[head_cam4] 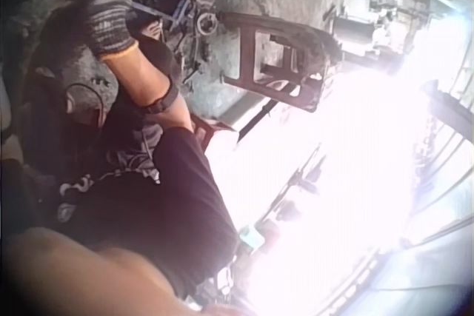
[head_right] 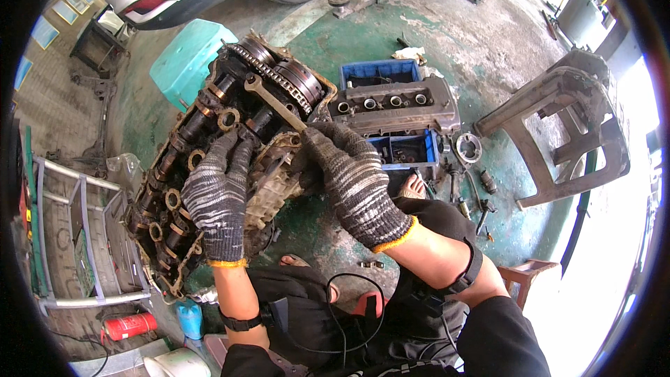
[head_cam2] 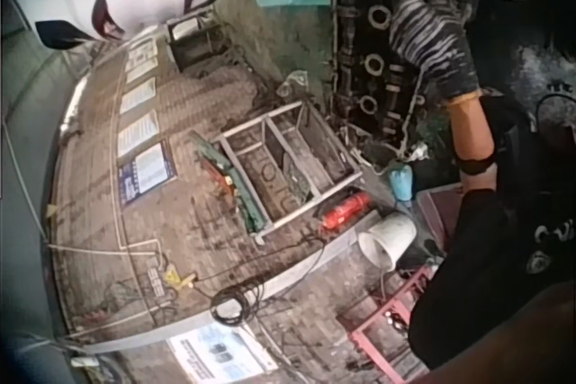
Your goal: The person sits on the floor and uses a wrench to loosen and tighten bolts on a disassembled engine block. They repeatedly adjust the tool and reposition their hands to access different bolts on the cylinder head.
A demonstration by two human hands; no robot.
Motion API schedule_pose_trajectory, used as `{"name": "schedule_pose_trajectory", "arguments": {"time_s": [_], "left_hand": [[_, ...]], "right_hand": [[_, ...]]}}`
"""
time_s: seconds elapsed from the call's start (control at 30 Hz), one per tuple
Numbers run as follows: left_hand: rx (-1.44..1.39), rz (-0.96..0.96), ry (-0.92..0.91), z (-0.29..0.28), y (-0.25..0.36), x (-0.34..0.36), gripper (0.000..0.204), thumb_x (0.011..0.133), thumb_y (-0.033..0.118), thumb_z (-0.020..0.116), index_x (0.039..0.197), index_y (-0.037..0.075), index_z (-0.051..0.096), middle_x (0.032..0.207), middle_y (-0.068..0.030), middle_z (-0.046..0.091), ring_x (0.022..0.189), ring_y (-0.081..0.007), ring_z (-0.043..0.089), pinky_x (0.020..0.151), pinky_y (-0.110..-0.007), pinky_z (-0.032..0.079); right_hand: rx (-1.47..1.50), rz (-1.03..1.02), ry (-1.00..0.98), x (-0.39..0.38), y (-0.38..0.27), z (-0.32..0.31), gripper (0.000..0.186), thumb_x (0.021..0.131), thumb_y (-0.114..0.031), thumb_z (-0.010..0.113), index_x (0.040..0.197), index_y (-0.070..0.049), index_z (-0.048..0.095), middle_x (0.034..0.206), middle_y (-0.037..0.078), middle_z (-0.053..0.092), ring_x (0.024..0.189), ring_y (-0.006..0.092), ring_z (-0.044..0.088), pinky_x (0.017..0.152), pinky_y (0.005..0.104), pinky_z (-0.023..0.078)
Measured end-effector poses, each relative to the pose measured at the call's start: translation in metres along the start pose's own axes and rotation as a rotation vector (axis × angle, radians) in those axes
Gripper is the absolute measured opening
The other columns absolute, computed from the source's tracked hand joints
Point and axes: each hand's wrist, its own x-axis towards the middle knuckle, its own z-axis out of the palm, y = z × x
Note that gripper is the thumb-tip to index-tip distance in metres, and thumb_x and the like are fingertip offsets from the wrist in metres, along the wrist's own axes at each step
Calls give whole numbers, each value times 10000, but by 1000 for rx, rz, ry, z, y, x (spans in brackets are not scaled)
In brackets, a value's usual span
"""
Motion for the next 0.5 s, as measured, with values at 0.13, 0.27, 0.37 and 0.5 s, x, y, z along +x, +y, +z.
{"name": "schedule_pose_trajectory", "arguments": {"time_s": [0.13, 0.27, 0.37, 0.5], "left_hand": [[10, 5, 21, 1, -3, -1, 325, 887, 348, 733, 1107, 109, 749, 988, -151, 734, 860, -302, 729, 776, -379, 560], [23, 102, 115, 8, -11, -2, 266, 881, 316, 744, 1047, 109, 754, 841, -158, 726, 704, -316, 708, 646, -389, 550], [-22, 89, 94, 6, -7, -1, 267, 879, 307, 745, 1057, 108, 751, 842, -161, 724, 709, -322, 705, 656, -395, 547], [-157, 137, 116, 11, -14, -3, 270, 882, 307, 740, 1064, 108, 749, 841, -166, 721, 715, -328, 703, 662, -403, 544]], "right_hand": [[-8, 5, -10, -2, 3, 7, 300, 1013, -238, 588, 1195, -2, 621, 852, 72, 703, 682, 136, 649, 605, 263, 518], [-71, 124, -151, -4, 3, 18, 357, 1011, -273, 589, 1237, 1, 620, 928, 86, 727, 716, 142, 671, 646, 267, 540], [-25, 201, -225, -2, 12, 27, 311, 1009, -264, 600, 1173, 0, 598, 887, 70, 719, 624, 131, 657, 515, 254, 510], [-46, 233, -269, 1, 14, 35, 261, 1008, -246, 596, 1112, -7, 610, 848, 82, 708, 601, 148, 655, 512, 270, 522]]}}
